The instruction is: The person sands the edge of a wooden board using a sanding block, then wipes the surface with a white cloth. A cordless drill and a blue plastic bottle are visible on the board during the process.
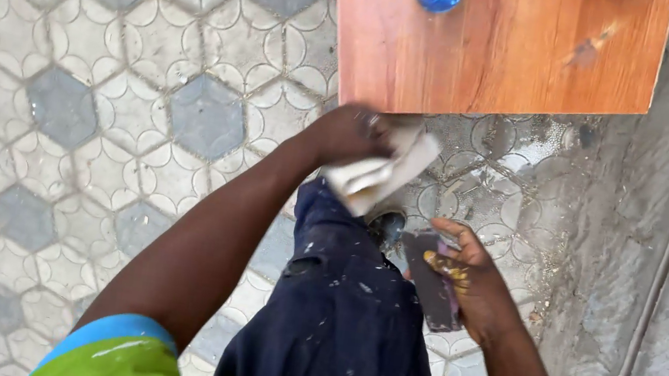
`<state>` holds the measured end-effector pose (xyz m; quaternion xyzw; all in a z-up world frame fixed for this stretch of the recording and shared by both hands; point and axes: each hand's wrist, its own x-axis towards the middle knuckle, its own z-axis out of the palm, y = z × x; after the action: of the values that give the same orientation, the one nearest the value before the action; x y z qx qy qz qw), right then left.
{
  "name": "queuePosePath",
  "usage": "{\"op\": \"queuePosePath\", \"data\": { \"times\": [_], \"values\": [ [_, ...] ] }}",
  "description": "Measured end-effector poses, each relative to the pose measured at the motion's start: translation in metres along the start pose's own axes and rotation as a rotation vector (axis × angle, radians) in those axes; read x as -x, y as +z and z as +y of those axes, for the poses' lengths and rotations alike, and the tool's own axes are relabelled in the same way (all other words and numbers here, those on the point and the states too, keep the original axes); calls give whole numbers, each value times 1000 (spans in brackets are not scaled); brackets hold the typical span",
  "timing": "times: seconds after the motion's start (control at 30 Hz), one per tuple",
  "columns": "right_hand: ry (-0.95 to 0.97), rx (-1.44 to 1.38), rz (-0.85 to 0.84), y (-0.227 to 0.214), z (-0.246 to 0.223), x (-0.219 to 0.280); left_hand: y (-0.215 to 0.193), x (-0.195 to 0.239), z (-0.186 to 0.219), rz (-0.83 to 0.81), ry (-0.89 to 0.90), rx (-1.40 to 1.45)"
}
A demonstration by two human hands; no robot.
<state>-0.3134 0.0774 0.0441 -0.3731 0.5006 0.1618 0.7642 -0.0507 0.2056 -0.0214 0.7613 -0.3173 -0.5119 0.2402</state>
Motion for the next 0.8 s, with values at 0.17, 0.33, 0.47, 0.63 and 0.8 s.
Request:
{"op": "queuePosePath", "data": {
  "times": [0.17,0.33,0.47,0.63,0.8],
  "values": [
    [71,57,19,-2,60,-11,70,81,-46,-404,-83,-307],
    [104,192,-145,20,79,-9,173,97,-109,-500,-124,-578],
    [177,256,-214,47,91,1,178,103,-124,-347,-167,-514],
    [246,405,-227,64,127,-10,147,112,-126,-270,-177,-416],
    [105,865,-98,74,128,-38,125,120,-110,-222,-140,-384]
  ]
}}
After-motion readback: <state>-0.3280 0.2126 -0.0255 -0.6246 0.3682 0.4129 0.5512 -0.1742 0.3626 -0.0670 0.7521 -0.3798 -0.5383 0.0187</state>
